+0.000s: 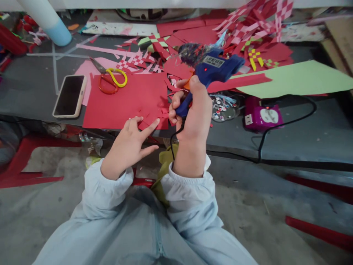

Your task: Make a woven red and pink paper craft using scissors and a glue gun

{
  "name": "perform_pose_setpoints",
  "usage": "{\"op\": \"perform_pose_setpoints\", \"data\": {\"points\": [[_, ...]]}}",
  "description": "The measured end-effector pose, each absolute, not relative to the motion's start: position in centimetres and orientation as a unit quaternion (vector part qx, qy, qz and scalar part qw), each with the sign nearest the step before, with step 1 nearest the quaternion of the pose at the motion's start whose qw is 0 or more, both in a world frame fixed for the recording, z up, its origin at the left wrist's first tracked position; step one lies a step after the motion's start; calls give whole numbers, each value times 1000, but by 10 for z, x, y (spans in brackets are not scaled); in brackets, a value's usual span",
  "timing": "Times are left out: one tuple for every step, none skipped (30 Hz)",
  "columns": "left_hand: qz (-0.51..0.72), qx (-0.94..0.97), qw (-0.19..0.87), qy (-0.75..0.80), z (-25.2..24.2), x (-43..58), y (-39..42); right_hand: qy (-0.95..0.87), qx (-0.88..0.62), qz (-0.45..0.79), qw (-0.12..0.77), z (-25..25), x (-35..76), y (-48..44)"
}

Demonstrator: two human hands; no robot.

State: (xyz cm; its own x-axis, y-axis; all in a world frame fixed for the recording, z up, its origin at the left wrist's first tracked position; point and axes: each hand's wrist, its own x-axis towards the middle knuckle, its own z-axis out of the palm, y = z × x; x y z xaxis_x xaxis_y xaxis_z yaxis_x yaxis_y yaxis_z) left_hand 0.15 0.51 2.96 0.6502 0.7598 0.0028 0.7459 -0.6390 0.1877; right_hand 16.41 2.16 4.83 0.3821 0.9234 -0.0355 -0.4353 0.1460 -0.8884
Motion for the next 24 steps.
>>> {"op": "perform_pose_setpoints", "data": {"points": [[42, 900, 87, 425, 29, 1, 6, -285, -447, 479, 699, 46, 164, 23], [44, 895, 87, 435, 27, 1, 6, -291, -450, 478, 696, 44, 165, 24], [46, 891, 83, 443, 26, 2, 6, -296, -449, 477, 696, 42, 165, 25], [49, 889, 78, 449, 26, 3, 6, -300, -446, 474, 697, 41, 165, 25], [50, 889, 72, 450, 26, 5, 6, -303, -443, 471, 700, 40, 165, 26], [50, 890, 67, 448, 26, 6, 5, -302, -441, 469, 703, 40, 165, 26], [49, 893, 65, 443, 27, 6, 4, -296, -439, 468, 708, 41, 165, 26], [46, 897, 65, 436, 28, 6, 4, -286, -437, 469, 713, 42, 165, 25], [44, 901, 66, 426, 29, 5, 3, -272, -435, 473, 716, 44, 165, 25], [40, 906, 70, 416, 29, 4, 3, -258, -433, 483, 717, 46, 165, 23], [38, 910, 74, 407, 30, 3, 3, -245, -429, 494, 716, 48, 165, 22], [38, 912, 78, 401, 30, 2, 2, -237, -423, 503, 715, 50, 165, 21], [39, 912, 81, 401, 29, 1, 3, -232, -418, 507, 717, 51, 165, 21], [43, 909, 82, 406, 28, 0, 3, -231, -415, 507, 719, 51, 165, 20], [47, 905, 82, 414, 27, 0, 3, -231, -414, 503, 722, 51, 166, 20], [49, 900, 80, 425, 25, 1, 4, -234, -415, 500, 723, 50, 166, 21], [49, 895, 77, 436, 25, 3, 4, -236, -418, 499, 721, 49, 167, 21], [46, 891, 72, 446, 24, 4, 4, -240, -423, 500, 716, 48, 167, 22], [42, 888, 65, 453, 24, 6, 4, -247, -427, 502, 710, 48, 168, 22], [38, 886, 59, 458, 25, 8, 4, -257, -430, 502, 705, 48, 168, 22], [36, 886, 54, 459, 26, 9, 3, -264, -432, 499, 703, 48, 168, 22], [37, 887, 50, 457, 27, 10, 3, -267, -433, 495, 704, 49, 168, 21], [38, 891, 50, 450, 28, 10, 3, -265, -433, 494, 705, 50, 169, 20], [40, 895, 53, 440, 29, 9, 3, -260, -432, 497, 706, 51, 169, 19]]}}
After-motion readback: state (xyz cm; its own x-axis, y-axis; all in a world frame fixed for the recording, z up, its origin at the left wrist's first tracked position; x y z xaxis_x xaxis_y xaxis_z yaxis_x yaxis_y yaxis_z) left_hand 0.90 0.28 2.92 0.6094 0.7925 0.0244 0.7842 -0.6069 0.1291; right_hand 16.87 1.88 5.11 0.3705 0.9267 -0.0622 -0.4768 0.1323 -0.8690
